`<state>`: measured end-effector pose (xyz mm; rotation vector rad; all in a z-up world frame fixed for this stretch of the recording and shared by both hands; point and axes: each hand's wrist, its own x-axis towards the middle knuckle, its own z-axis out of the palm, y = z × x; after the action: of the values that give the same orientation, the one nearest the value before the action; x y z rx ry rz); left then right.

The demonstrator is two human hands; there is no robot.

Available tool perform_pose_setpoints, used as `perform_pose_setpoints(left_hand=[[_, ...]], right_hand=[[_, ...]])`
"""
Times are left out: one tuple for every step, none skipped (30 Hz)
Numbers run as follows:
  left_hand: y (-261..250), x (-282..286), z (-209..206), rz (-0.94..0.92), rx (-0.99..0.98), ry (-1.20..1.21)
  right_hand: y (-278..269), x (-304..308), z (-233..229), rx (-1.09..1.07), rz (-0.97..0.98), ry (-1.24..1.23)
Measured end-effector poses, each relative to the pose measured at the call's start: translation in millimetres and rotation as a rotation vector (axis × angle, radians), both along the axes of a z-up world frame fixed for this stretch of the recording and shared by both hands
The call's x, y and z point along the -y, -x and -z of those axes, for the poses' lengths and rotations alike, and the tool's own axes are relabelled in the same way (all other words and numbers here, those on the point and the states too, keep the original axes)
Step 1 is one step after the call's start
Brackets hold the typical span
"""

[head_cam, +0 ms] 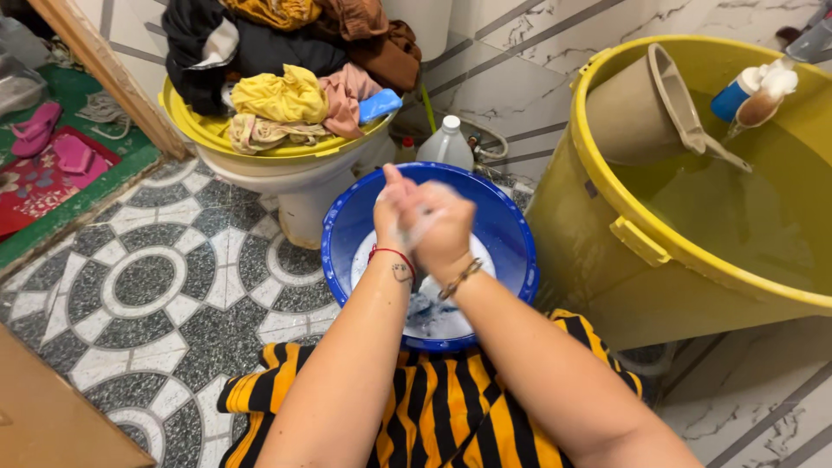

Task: The person washes clothes by hand in a blue basin, scrubbing soapy fabric and rinsing it with water.

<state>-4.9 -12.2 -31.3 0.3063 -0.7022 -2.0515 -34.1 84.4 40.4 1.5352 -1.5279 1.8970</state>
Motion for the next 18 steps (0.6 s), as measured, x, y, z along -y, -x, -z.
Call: perform_pose_setpoints(left_hand=[[3.3,-3.5,-0.8,0.015,0.053,-0.034],[1.8,-15.6,0.4,0.027,0.115,-0.075],[-3.1,-32.8,2.4,0.03,0.182,-0.1],[0.9,-40.4,-3.6,0.027,0.232,-0.041],[0.4,-48.0,-7.5,0.015,0.28,0.015],[0.6,-47.0,-14.0,-0.007,0.35,0.114],[1.9,-39.7,-21.6,0.064,0.231,0.04],[-1.1,-36.9,-23.5,0.137,0.12,-0.053],[-4.0,-34.6,-25.9,0.209,0.009,-0.147],[-6.7,-34.2,-30.6,0.223,0.235,0.061],[-9.7,-34.9,-38.7,0.237,0.459,0.271],[-14.1,-36.9,-50.5,0.245,0.677,0.487],[-24.5,-40.5,-63.9,0.24,0.678,0.615],[-38.0,-39.7,-81.0,0.23,0.672,0.752],[-51.1,-37.9,-98.4,0.22,0.664,0.889],[-59.2,-34.7,-114.8,0.096,0.619,0.849],[-67.4,-30.3,-128.8,-0.027,0.574,0.805],[-79.6,-27.7,-138.3,-0.018,0.358,0.733]], right_hand=[[1.9,0.6,0.1,-0.08,-0.023,0.063],[1.2,-3.5,3.5,-0.152,-0.047,0.115],[7.7,-4.2,2.6,0.004,0.055,-0.034],[24.2,3.2,-7.3,0.146,0.152,-0.174],[33.9,6.4,-13.7,0.288,0.247,-0.315],[28.8,7.5,-12.0,0.164,0.173,-0.221],[16.1,6.0,-4.1,0.039,0.1,-0.128],[8.1,1.1,6.7,-0.079,0.026,-0.055],[15.2,4.3,11.1,-0.067,0.097,-0.101],[28.2,10.0,13.2,-0.052,0.171,-0.148],[42.6,13.4,15.5,-0.036,0.245,-0.195],[63.5,13.2,13.9,0.168,0.053,-0.263],[87.3,8.4,9.0,0.371,-0.142,-0.327],[106.1,3.1,3.3,0.567,-0.337,-0.38],[117.6,-5.0,-0.1,0.561,-0.514,-0.548],[126.9,-17.7,-3.0,0.552,-0.688,-0.722],[132.3,-27.4,-6.7,0.538,-0.863,-0.895],[132.0,-31.1,-10.7,0.419,-0.793,-0.837]])
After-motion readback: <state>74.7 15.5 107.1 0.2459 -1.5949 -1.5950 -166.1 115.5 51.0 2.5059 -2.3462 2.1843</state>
